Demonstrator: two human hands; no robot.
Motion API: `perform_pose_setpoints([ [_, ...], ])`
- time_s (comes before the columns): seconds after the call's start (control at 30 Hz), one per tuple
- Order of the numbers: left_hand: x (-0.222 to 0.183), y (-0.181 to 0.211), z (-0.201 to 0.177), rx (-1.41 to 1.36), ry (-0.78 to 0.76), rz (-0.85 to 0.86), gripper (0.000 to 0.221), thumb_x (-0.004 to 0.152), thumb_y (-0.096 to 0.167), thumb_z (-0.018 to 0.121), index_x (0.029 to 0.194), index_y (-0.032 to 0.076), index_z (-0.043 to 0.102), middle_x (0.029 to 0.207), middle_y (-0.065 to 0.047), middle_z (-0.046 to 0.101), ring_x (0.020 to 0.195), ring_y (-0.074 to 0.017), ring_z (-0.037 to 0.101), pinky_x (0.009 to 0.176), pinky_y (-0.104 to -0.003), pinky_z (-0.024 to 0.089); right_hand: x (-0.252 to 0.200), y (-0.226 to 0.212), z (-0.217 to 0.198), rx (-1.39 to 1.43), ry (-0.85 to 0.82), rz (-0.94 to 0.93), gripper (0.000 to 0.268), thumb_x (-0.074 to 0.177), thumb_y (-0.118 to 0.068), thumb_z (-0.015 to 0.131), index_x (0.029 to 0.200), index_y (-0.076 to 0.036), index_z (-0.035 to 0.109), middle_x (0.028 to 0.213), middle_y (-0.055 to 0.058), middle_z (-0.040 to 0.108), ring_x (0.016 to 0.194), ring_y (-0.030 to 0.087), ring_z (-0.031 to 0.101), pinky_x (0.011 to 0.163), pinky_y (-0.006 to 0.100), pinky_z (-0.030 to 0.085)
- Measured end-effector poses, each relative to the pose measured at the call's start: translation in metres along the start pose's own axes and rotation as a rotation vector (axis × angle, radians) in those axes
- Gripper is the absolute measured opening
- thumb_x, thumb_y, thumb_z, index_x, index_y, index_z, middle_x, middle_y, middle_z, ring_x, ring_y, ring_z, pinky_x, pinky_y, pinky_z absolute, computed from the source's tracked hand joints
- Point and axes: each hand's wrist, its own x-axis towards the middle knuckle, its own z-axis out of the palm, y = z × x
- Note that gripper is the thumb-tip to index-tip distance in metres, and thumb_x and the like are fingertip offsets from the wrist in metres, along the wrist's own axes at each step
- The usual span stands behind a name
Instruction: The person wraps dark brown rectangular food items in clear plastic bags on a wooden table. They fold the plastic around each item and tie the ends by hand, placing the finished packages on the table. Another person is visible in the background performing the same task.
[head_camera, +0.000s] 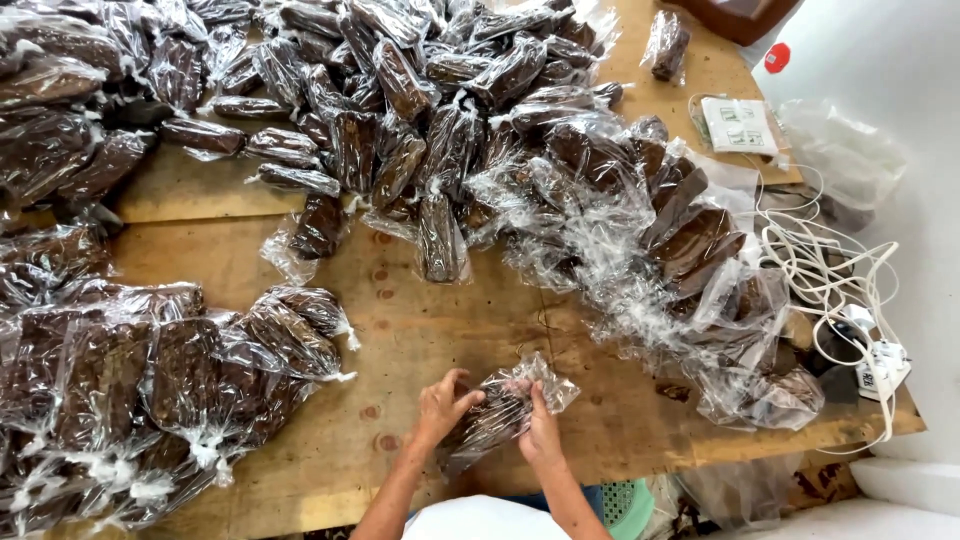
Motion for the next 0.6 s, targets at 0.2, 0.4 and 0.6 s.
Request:
perform_pose_setpoints([
  [0.2, -0.036, 0.030, 0.043, 0.459, -0.192, 0.111, 0.086, 0.095, 0.075, 0.006, 0.164, 0.025, 0.013, 0.171, -0.008, -0.002, 0.156, -0.0333, -0.004, 0.121, -0.067, -0.006, 0.051, 0.043, -0.057, 0.080, 0.357, -0.099, 0.038, 0.095, -0.039, 0.071, 0.104, -0.002, 0.071, 0.103, 0.021, 0.075, 0.092, 0.037, 0.073, 0.084, 0.049, 0.059],
  [0.4, -0.038, -0.010, 0.084, 0.815, 0.349, 0.490, 0.086, 0.101, 0.073, 0.032, 0.163, 0.015, 0.025, 0.172, -0.015, 0.018, 0.159, -0.0338, 0.017, 0.121, -0.066, 0.013, 0.050, 0.045, -0.078, 0.156, 0.225, -0.034, 0.043, 0.102, -0.038, 0.059, 0.122, -0.001, 0.067, 0.121, 0.024, 0.071, 0.110, 0.038, 0.067, 0.102, 0.052, 0.053],
  [0.6, -0.034, -0.018, 0.089, 0.741, 0.287, 0.486, 0.084, 0.102, 0.071, 0.034, 0.162, 0.013, 0.029, 0.171, -0.016, 0.021, 0.158, -0.0332, 0.019, 0.121, -0.066, 0.013, 0.054, 0.044, -0.082, 0.168, 0.162, 0.018, 0.049, 0.099, -0.046, 0.059, 0.119, -0.002, 0.069, 0.121, 0.026, 0.071, 0.111, 0.041, 0.068, 0.102, 0.054, 0.053],
])
